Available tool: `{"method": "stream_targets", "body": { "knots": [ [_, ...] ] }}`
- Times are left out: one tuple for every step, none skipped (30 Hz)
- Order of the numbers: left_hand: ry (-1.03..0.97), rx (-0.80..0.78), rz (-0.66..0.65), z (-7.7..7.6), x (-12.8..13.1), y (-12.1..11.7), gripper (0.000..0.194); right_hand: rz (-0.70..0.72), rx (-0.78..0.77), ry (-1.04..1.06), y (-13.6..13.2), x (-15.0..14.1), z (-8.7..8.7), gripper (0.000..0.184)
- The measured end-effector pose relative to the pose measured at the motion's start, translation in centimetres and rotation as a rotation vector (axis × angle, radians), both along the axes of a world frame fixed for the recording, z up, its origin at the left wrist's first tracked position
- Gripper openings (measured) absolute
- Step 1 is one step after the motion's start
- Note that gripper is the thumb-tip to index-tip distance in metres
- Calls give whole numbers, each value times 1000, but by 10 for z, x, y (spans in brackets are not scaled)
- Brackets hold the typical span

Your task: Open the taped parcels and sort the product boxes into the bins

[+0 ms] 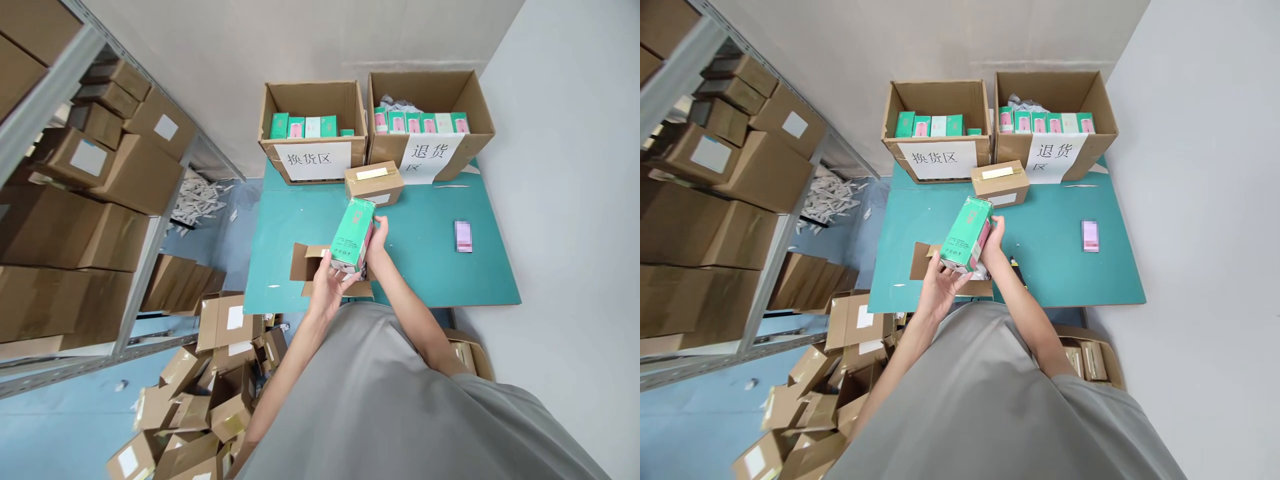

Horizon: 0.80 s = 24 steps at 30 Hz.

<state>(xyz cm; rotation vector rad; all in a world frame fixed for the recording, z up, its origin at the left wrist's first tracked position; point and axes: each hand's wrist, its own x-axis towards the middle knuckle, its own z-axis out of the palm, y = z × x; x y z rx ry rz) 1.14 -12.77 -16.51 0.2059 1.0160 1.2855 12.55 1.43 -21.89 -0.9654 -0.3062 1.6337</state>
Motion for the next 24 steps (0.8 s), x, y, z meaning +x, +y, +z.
{"method": "stream_targets", "body": {
  "knots": [
    [-4, -16, -14, -1, 1, 2, 57, 12, 15, -5, 1, 2, -2, 51],
    [1, -29, -24, -4, 2, 3, 55, 30, 31, -9, 3, 4, -3, 51],
    [19, -35, -27, -7, 3, 3, 53, 50, 45, -14, 5, 7, -6, 50],
    [52, -34, -18, -10, 5, 3, 53, 67, 58, -20, 7, 10, -8, 49],
    [100, -25, 6, -14, 7, 3, 54, 76, 70, -27, 9, 13, -10, 47],
    [163, -10, 38, -18, 9, 3, 58, 79, 75, -36, 11, 16, -11, 46],
    [243, 16, 77, -23, 10, 4, 62, 77, 72, -48, 12, 20, -12, 46],
    [343, 53, 118, -27, 10, 4, 67, 71, 65, -64, 13, 23, -13, 47],
    [457, 98, 155, -31, 11, 4, 71, 65, 59, -84, 12, 26, -12, 51],
    [573, 148, 178, -35, 11, 5, 74, 68, 61, -107, 11, 28, -11, 55],
    [684, 193, 186, -38, 10, 5, 76, 79, 74, -132, 9, 30, -10, 58],
    [780, 230, 182, -42, 10, 5, 78, 94, 97, -161, 7, 31, -8, 61],
    [856, 256, 168, -45, 9, 4, 80, 108, 128, -195, 4, 32, -6, 62],
    [903, 271, 147, -47, 9, 3, 82, 117, 157, -230, 3, 32, -5, 61],
    [920, 277, 124, -50, 10, 2, 83, 117, 180, -266, 1, 31, -4, 59],
    [910, 277, 107, -52, 10, 1, 84, 111, 192, -299, 1, 31, -4, 55],
    [877, 271, 96, -55, 10, 0, 83, 100, 195, -327, 1, 31, -5, 51],
    [824, 259, 96, -57, 10, 0, 82, 93, 191, -346, 2, 31, -6, 48],
    [757, 240, 105, -59, 9, 0, 80, 89, 183, -358, 3, 31, -8, 46],
    [679, 212, 121, -60, 8, 1, 77, 84, 171, -361, 5, 32, -11, 46],
    [591, 174, 138, -61, 6, 2, 75, 79, 159, -357, 6, 33, -13, 46],
    [496, 129, 147, -62, 3, 3, 74, 73, 147, -346, 8, 34, -15, 46],
    [398, 84, 141, -62, 0, 4, 72, 64, 137, -332, 8, 35, -17, 46],
    [304, 46, 116, -61, -3, 5, 68, 51, 130, -318, 9, 36, -18, 45]
  ]
}}
